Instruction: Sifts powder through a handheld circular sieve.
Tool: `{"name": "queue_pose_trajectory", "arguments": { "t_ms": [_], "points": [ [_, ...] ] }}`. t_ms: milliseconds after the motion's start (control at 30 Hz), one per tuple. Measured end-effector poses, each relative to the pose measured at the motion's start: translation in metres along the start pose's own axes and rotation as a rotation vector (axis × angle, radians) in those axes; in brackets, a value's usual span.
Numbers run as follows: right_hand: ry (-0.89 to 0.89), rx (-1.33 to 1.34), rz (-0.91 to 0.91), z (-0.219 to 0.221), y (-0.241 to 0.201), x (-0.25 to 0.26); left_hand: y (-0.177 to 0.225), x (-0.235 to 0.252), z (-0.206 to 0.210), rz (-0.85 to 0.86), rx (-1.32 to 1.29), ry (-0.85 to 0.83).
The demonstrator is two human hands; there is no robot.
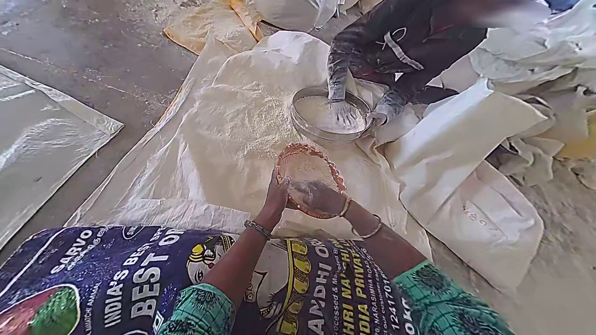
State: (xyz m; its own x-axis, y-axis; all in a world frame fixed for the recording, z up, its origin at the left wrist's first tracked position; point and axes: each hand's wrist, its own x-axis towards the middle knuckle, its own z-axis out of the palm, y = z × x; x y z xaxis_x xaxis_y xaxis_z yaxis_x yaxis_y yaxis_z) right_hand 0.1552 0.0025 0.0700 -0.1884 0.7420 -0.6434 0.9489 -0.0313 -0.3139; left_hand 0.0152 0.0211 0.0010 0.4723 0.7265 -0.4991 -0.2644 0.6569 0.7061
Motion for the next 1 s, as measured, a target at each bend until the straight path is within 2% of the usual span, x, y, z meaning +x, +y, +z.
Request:
{"name": "queue_pose_trajectory", "arguments": {
  "t_ms": [167, 300, 400, 500, 567, 633, 767, 900, 1000],
  "points": [
    [0.158, -0.126, -0.006, -0.034, 0.042, 0.004, 0.001, 0.001, 0.010, -0.021, 0.013, -0.026],
    [0.069, -0.324, 0.178, -0.051, 0.039, 0.039, -0.003, 0.000, 0.006, -0.004, 0.021, -0.021],
    [0.110, -0.257, 0.302, -0.049, 0.060, 0.039, -0.002, 0.001, 0.003, 0.035, -0.023, 0.020],
    [0.072, -0.127, 0.452, -0.045, 0.061, 0.024, -0.003, 0.004, 0.008, 0.052, -0.052, 0.045],
    [0.034, -0.048, 0.426, -0.040, 0.054, 0.012, -0.006, 0.006, 0.012, 0.056, -0.077, 0.058],
    [0.003, 0.025, 0.318, -0.028, 0.035, 0.000, -0.008, 0.005, 0.011, 0.046, -0.070, 0.068],
    [0.078, 0.115, 0.271, -0.011, -0.006, 0.014, -0.008, 0.003, 0.011, 0.016, -0.021, 0.050],
    [0.319, 0.037, 0.313, -0.017, 0.018, 0.028, -0.007, -0.001, 0.008, 0.032, -0.024, 0.050],
    [0.457, 0.164, 0.289, -0.026, 0.049, 0.023, 0.000, 0.001, 0.010, 0.049, -0.056, 0.045]
  ]
}}
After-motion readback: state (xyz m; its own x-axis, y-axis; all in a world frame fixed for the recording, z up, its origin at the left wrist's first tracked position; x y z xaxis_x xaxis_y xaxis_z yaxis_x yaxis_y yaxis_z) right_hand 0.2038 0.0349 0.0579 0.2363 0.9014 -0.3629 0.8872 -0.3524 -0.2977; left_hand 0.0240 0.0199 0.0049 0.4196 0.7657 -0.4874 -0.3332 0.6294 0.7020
